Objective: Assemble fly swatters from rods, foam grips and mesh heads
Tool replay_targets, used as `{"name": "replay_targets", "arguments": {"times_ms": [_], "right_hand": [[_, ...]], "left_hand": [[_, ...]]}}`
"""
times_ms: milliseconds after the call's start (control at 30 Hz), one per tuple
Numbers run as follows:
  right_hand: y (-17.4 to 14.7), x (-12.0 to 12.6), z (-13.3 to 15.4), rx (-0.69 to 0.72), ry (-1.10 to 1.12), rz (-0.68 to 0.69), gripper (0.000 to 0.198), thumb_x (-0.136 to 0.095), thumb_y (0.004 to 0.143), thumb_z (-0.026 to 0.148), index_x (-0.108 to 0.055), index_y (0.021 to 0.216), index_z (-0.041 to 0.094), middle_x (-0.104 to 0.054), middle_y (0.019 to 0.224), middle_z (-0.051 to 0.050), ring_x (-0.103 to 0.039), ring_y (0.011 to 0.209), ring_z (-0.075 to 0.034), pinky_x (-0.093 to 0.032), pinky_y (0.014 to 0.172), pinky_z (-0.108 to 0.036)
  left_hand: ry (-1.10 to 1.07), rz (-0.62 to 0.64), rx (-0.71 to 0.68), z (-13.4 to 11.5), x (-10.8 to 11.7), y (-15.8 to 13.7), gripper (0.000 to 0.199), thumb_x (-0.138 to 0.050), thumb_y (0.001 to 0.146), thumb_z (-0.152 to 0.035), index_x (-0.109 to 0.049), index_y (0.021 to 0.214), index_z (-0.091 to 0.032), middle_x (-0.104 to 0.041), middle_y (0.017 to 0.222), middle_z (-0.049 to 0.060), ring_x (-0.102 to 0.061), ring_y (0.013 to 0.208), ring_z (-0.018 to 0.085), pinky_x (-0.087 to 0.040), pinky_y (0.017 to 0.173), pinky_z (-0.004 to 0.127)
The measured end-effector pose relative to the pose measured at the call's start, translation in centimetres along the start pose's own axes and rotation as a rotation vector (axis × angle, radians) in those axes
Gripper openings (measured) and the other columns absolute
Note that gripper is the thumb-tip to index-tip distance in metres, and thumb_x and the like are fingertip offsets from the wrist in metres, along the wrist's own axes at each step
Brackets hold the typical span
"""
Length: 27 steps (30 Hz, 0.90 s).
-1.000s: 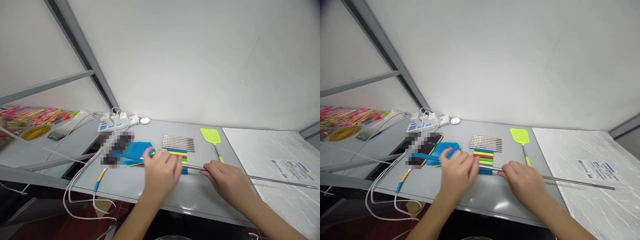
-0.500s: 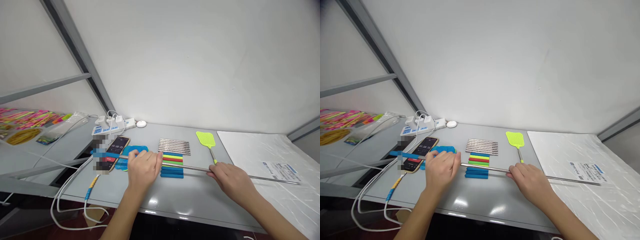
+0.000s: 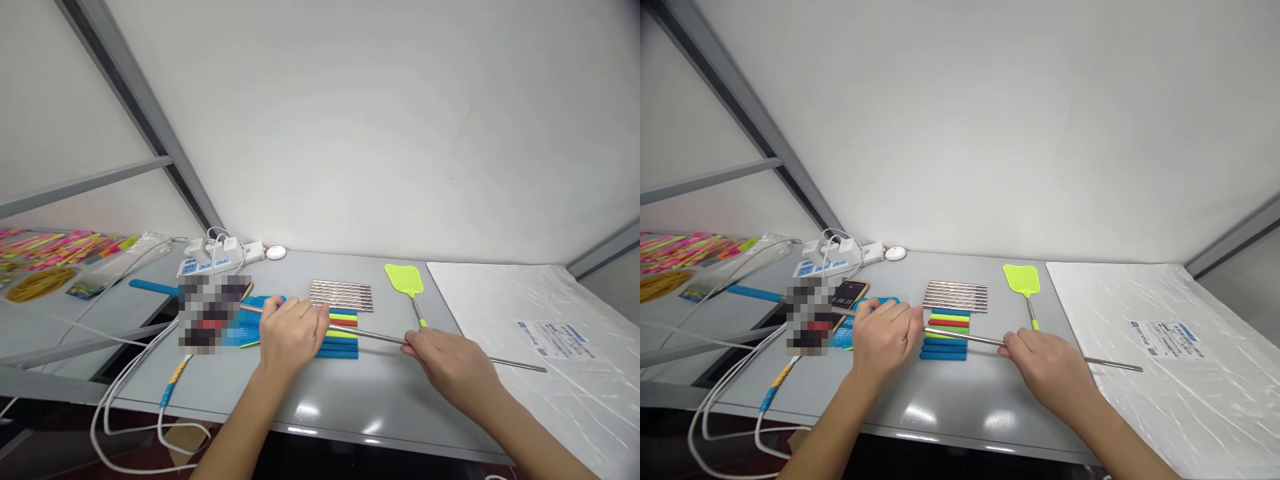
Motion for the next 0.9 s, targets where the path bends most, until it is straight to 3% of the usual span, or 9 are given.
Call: {"name": "replay_targets", "arguments": {"times_ms": [133, 300, 400, 633, 767, 900], "right_hand": [[-1.4, -0.5, -2.0, 0.012, -0.030, 0.007, 0.031, -0.042, 0.100, 0.028, -0.052, 0.071, 0.020, -0.049, 0.059, 0.003, -0.043, 0.053, -0.013, -0.021, 0.054, -0.030], [-5.1, -0.6, -6.9, -0.023, -0.030, 0.024, 0.028, -0.044, 0.099, 0.028, -0.053, 0.074, 0.019, -0.050, 0.061, 0.002, -0.043, 0.054, -0.014, -0.027, 0.057, -0.027], [-5.9, -0.7, -7.9, -0.047, -0.012, 0.057, 0.022, -0.047, 0.098, 0.029, -0.054, 0.079, 0.018, -0.053, 0.066, 0.000, -0.045, 0.057, -0.015, -0.029, 0.060, -0.028], [-2.6, -1.1, -3.7, -0.018, 0.022, 0.055, 0.024, -0.043, 0.099, 0.026, -0.054, 0.078, 0.019, -0.053, 0.067, -0.001, -0.044, 0.058, -0.016, -0.026, 0.058, -0.029], [-1.5, -1.4, -2.7, -0.027, -0.007, 0.095, 0.025, -0.038, 0.101, 0.027, -0.054, 0.083, 0.019, -0.055, 0.070, -0.001, -0.045, 0.057, -0.015, -0.024, 0.057, -0.029], [-1.0, -1.3, -1.0, 0.045, -0.007, 0.102, 0.027, -0.041, 0.101, 0.033, -0.052, 0.079, 0.019, -0.052, 0.066, 0.001, -0.047, 0.056, -0.015, -0.023, 0.057, -0.030]], "left_hand": [[0.022, 0.053, 0.012, 2.2, 0.1, -0.5, 0.038, -0.051, 0.092, -0.021, -0.049, 0.054, -0.019, -0.050, 0.050, -0.003, -0.045, 0.054, 0.014, -0.030, 0.070, 0.035], [0.075, 0.080, 0.150, 7.5, 1.1, -2.2, 0.039, -0.050, 0.092, -0.022, -0.047, 0.053, -0.019, -0.047, 0.049, -0.003, -0.044, 0.053, 0.014, -0.031, 0.073, 0.036], [0.111, 0.073, 0.159, 8.4, 1.5, -2.8, 0.041, -0.048, 0.093, -0.022, -0.045, 0.052, -0.019, -0.046, 0.048, -0.003, -0.042, 0.052, 0.014, -0.030, 0.070, 0.036], [0.024, 0.119, 0.192, 2.8, -0.3, -2.2, 0.039, -0.047, 0.095, -0.024, -0.052, 0.057, -0.019, -0.054, 0.053, -0.002, -0.047, 0.055, 0.015, -0.028, 0.065, 0.035], [0.005, 0.120, 0.242, 1.1, -0.8, -1.8, 0.039, -0.046, 0.096, -0.025, -0.053, 0.059, -0.019, -0.055, 0.053, -0.002, -0.045, 0.054, 0.015, -0.026, 0.063, 0.034], [-0.077, 0.188, 0.189, -1.2, -2.0, -1.5, 0.038, -0.045, 0.097, -0.027, -0.054, 0.060, -0.019, -0.057, 0.056, -0.001, -0.047, 0.057, 0.016, -0.024, 0.063, 0.034]]}}
Point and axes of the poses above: each hand's wrist, its own y-axis towards the middle knuckle, its own x-axis out of the back of the hand, z = x × y, the point moved 8 cm from there along y, towards the middle knuckle
